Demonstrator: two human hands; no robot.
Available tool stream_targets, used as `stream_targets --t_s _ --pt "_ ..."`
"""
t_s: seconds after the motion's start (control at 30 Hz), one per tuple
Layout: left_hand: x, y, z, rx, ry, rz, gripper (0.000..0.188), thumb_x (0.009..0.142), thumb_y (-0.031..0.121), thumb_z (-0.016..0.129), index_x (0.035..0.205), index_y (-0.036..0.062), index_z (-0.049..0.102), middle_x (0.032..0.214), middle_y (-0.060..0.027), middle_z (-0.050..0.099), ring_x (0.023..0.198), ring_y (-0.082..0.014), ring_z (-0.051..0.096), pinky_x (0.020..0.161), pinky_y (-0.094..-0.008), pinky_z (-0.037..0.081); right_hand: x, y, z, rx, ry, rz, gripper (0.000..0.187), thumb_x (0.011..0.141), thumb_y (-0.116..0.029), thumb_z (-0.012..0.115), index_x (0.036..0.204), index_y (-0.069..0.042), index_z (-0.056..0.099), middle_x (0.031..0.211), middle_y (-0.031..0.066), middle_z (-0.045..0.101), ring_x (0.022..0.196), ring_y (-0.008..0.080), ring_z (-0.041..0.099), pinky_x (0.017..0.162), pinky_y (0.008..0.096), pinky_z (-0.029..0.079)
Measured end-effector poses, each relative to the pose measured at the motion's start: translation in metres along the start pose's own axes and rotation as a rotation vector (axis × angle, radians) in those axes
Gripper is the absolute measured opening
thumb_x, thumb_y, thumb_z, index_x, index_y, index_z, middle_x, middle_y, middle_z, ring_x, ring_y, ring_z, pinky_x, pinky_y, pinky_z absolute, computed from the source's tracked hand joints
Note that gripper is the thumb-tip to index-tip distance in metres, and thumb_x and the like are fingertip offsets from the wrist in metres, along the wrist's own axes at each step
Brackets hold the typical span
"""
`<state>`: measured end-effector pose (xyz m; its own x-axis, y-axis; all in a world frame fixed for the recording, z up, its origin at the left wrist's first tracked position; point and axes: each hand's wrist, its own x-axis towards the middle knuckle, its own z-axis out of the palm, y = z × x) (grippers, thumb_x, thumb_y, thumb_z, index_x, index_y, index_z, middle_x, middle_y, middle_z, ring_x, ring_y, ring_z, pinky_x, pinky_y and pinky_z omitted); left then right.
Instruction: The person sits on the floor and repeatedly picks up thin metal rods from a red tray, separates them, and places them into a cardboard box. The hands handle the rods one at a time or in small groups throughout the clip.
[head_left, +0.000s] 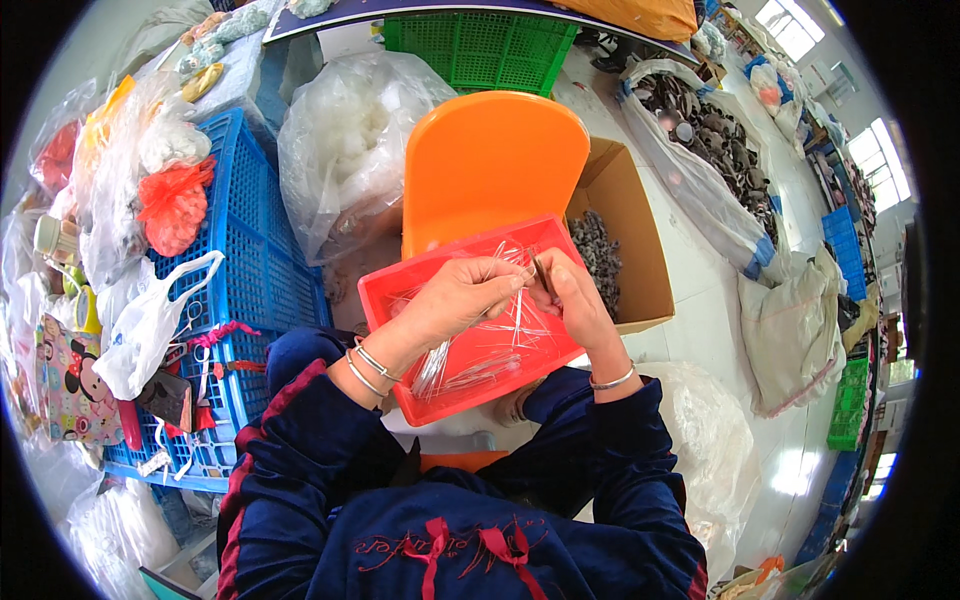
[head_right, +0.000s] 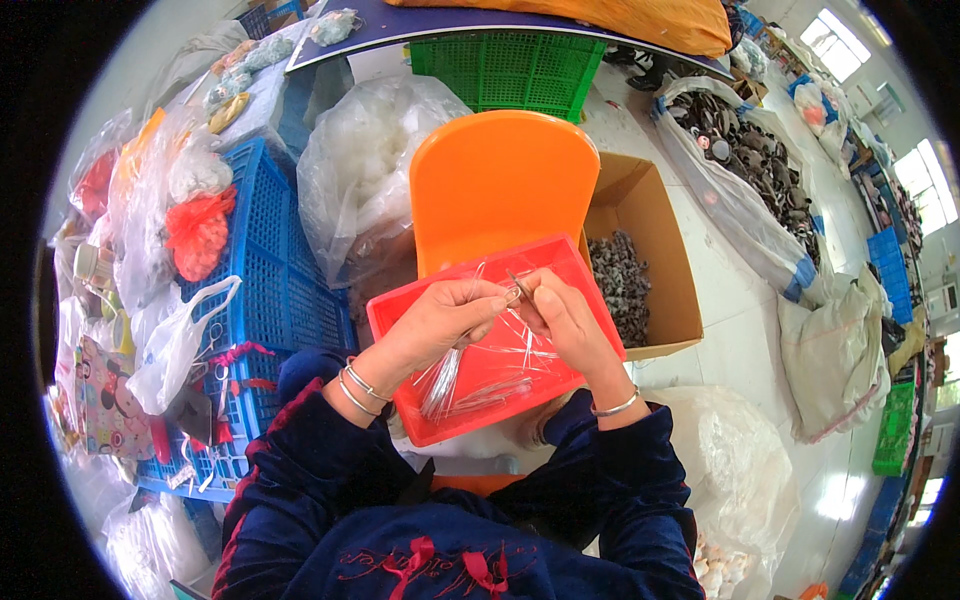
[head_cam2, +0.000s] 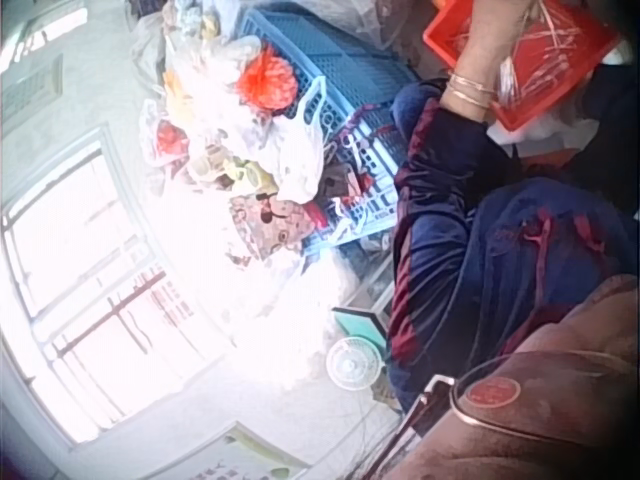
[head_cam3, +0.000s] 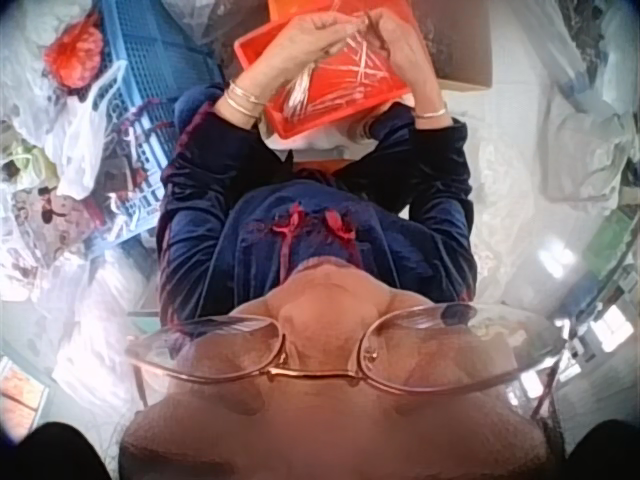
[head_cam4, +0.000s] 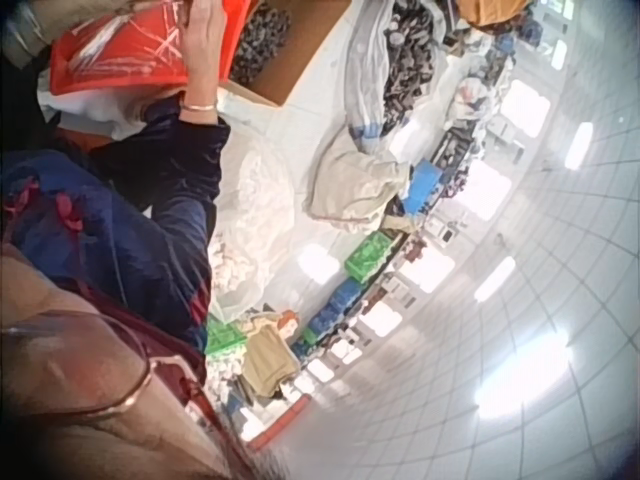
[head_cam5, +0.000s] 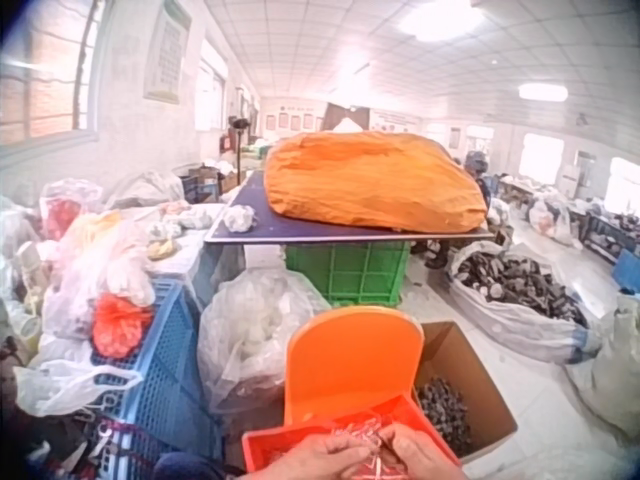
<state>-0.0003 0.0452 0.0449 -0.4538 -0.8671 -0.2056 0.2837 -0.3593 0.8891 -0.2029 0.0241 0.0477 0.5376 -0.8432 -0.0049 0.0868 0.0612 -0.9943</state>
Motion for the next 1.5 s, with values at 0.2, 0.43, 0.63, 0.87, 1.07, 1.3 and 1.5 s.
stream_targets --t_s 0.2,0.43,0.63,0.87,1.07,1.3,1.5 --pt "-0.003 0.002 -0.011 0.043 -0.118 0.026 0.017 0.097 0.019 0.056 0.098 0.0047 0.065 0.064 0.0045 0.049 0.053 -0.0033 0.039 0.047 -0.0182 0.029 -0.005 -0.002 -0.001 -0.554 -0.081 -0.192 0.019 0.097 -0.019 0.050 0.095 -0.001 0.056 0.071 0.0095 0.050 0.062 0.0206 0.049 0.059 0.0310 0.041" --pt "-0.006 0.001 -0.014 0.077 -0.206 -0.074 0.018 0.097 0.019 0.057 0.095 0.0042 0.067 0.061 0.0047 0.047 0.052 -0.0030 0.037 0.046 -0.0187 0.027 -0.007 -0.002 0.006 -0.691 -0.118 -0.372 0.015 0.092 -0.017 0.057 0.095 -0.002 0.057 0.077 0.0140 0.054 0.067 0.0321 0.055 0.059 0.0363 0.044" --pt "-0.008 -0.002 -0.012 0.045 -0.242 -0.123 0.018 0.096 0.022 0.059 0.091 0.0055 0.064 0.062 0.0058 0.046 0.053 -0.0028 0.037 0.047 -0.0184 0.027 -0.010 -0.006 0.010 -0.755 -0.128 -0.355 0.016 0.088 -0.016 0.062 0.092 -0.003 0.055 0.077 0.0150 0.054 0.069 0.0343 0.055 0.060 0.0389 0.044" --pt "-0.009 -0.002 -0.009 -0.023 -0.278 -0.166 0.020 0.096 0.024 0.059 0.087 0.0068 0.060 0.064 0.0066 0.045 0.054 -0.0023 0.036 0.047 -0.0176 0.027 -0.014 -0.003 0.010 -0.768 -0.117 -0.393 0.020 0.090 -0.022 0.059 0.086 -0.003 0.054 0.075 0.0151 0.052 0.066 0.0344 0.053 0.058 0.0397 0.044" --pt "-0.013 0.004 -0.010 -0.036 -0.317 -0.172 0.019 0.096 0.023 0.058 0.089 0.0055 0.061 0.066 0.0066 0.045 0.055 -0.0019 0.036 0.048 -0.0168 0.027 -0.016 0.001 0.012 -0.782 -0.094 -0.461 0.024 0.093 -0.026 0.057 0.083 -0.004 0.054 0.071 0.0136 0.051 0.063 0.0330 0.053 0.056 0.0395 0.043" --pt "-0.012 -0.001 -0.012 -0.060 -0.387 -0.141 0.019 0.096 0.022 0.059 0.091 0.0036 0.061 0.067 0.0057 0.045 0.056 -0.0025 0.036 0.049 -0.0172 0.028 -0.019 0.000 0.015 -0.834 -0.045 -0.527 0.021 0.092 -0.022 0.058 0.082 -0.004 0.056 0.070 0.0120 0.052 0.061 0.0311 0.054 0.054 0.0376 0.044" --pt "-0.011 -0.003 -0.012 -0.079 -0.374 -0.132 0.018 0.097 0.020 0.057 0.092 0.0035 0.062 0.066 0.0054 0.045 0.055 -0.0027 0.036 0.048 -0.0175 0.027 -0.017 0.009 0.010 -0.779 -0.030 -0.540 0.012 0.090 -0.015 0.058 0.089 -0.003 0.058 0.072 0.0109 0.055 0.062 0.0272 0.056 0.054 0.0348 0.044"
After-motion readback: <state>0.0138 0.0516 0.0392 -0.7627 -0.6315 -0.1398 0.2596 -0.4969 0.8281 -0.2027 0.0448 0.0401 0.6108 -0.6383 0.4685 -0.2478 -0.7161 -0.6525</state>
